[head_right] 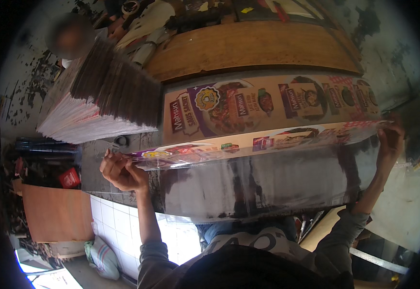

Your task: The person folds printed cardstock food product packaging by hand, picking up one sheet at a time from a stack, aligning it on the work surface, and folding it along pre-scored lines.

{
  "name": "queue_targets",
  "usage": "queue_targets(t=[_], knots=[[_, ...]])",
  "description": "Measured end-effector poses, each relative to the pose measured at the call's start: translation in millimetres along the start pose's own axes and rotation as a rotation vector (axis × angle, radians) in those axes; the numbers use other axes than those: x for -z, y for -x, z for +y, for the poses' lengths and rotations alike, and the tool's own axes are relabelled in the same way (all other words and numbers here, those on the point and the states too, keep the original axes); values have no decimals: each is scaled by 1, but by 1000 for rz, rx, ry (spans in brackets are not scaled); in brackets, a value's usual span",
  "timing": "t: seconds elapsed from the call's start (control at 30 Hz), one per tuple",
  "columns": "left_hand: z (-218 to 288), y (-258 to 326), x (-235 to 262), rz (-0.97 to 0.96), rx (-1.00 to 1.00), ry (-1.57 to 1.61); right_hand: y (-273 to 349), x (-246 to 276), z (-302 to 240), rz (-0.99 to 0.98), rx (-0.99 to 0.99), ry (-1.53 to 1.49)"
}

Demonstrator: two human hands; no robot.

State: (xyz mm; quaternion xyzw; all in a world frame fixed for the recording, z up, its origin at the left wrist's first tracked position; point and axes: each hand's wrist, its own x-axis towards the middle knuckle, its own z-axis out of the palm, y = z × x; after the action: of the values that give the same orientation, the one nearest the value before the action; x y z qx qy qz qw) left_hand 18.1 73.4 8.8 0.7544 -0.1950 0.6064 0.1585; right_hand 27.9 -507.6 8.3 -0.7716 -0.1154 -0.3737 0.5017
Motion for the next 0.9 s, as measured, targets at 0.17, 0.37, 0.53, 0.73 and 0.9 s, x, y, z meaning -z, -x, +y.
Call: queue_targets(t=[0.17,0.37,0.53,0.73,0.9], knots=[[2,0,0,39,-20,-44,-2,6,2,-57,-12,21],[6,-2,0,63,-6,-97,-15,-6,-22,-227,191,77],[5,-1,1,73,-10,-114,-16,6,-23,-259,43,175],[8,-4,-1,72,-7,-142,-18,-6,-33,-170,-87,22],[14,-10,-1,130,107,-82,-19,11,-24,-182,-21,146]])
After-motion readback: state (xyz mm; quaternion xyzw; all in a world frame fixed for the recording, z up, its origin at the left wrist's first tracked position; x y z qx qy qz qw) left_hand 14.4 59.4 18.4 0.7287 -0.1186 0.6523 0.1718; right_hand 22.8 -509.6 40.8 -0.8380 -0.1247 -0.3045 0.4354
